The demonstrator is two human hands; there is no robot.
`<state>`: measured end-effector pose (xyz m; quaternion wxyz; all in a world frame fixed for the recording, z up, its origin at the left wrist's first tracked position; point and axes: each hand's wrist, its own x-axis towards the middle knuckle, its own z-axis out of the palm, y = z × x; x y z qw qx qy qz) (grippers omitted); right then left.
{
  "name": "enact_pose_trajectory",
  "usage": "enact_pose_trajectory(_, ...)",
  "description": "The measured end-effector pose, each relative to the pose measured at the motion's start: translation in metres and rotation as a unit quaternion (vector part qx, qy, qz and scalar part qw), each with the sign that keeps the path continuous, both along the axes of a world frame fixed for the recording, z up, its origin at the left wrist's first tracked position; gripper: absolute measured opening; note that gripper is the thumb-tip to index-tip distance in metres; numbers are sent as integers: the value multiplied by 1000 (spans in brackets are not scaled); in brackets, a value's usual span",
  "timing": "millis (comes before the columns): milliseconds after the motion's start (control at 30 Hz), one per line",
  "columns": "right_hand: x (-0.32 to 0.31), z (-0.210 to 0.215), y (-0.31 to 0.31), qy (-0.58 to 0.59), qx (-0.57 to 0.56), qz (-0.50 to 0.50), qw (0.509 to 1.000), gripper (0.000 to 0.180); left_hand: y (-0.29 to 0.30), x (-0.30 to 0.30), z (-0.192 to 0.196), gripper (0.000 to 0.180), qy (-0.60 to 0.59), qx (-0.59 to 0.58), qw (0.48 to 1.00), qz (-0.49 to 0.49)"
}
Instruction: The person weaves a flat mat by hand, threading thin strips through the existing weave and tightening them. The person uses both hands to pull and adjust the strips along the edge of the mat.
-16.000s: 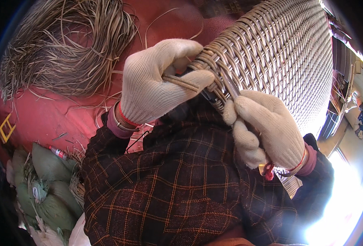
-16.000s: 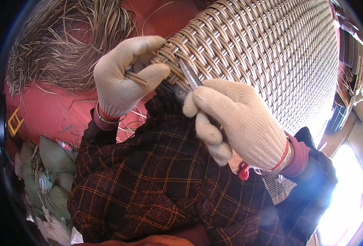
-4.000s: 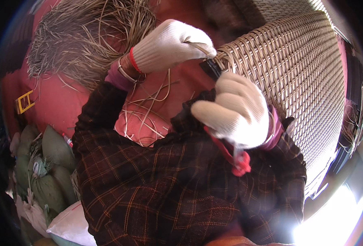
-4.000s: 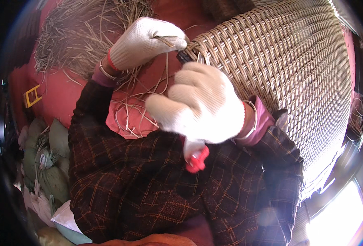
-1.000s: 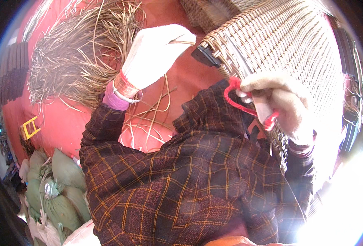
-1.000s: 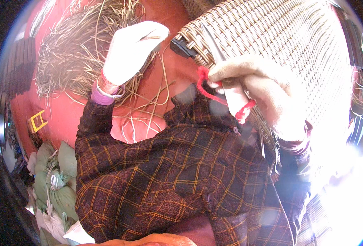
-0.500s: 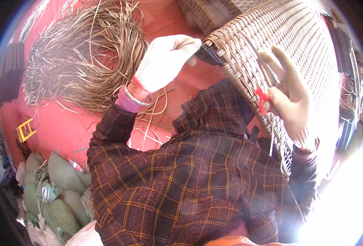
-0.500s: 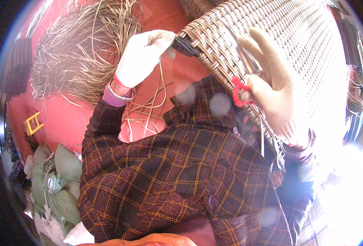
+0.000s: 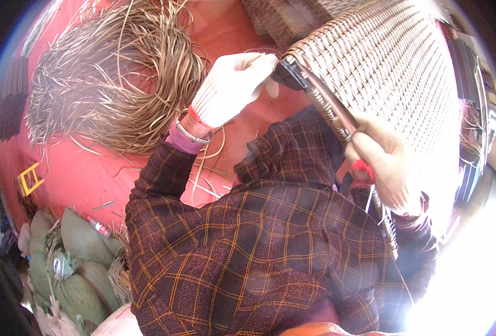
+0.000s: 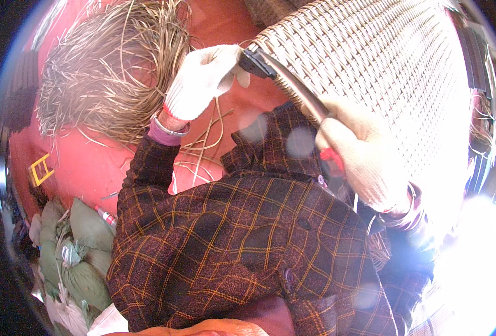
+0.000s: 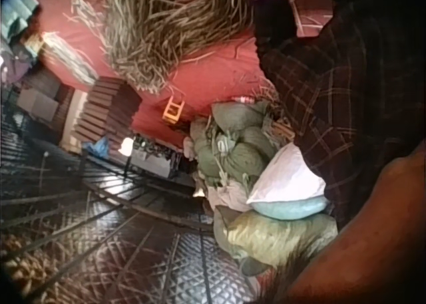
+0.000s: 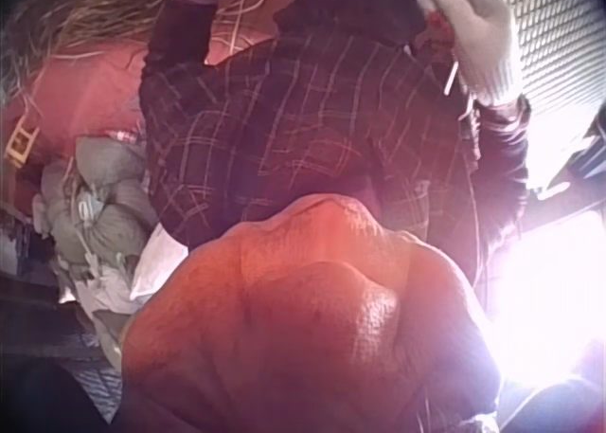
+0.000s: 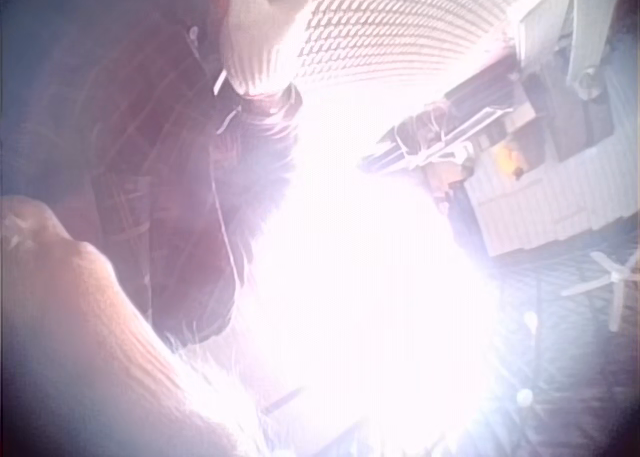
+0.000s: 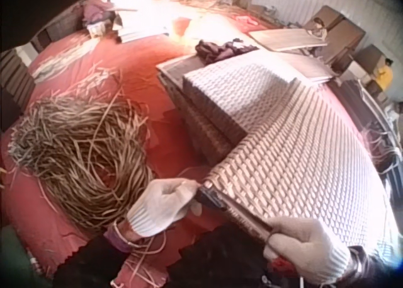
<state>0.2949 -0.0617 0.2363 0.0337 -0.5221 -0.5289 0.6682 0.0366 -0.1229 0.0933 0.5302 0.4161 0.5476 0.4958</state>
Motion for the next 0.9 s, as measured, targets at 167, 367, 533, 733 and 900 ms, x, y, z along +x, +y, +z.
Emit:
enact_pose_trajectory(167,-12,10,-7,-34,-53,-9,998,34,-1,3,-2,32,-77,-64,995,30)
enact_pose_trajectory(367,-26,18,-8,-14,-103,-49,993,35,-3,7,-3,29,-71,-45,995,62)
enact_pose_trajectory(533,-27,3,-12,42,-118,-74,989,28,-5,9,-8,26,-102,-26,992,74)
enact_pose_trajectory(733,-31,-13,-13,-15,-47,-76,996,24,-3,14,-16,30,-57,11,995,76)
enact_pose_trajectory(900,-37,-9,-4,-12,-20,-31,999,24,-4,20,-21,31,-17,52,995,84)
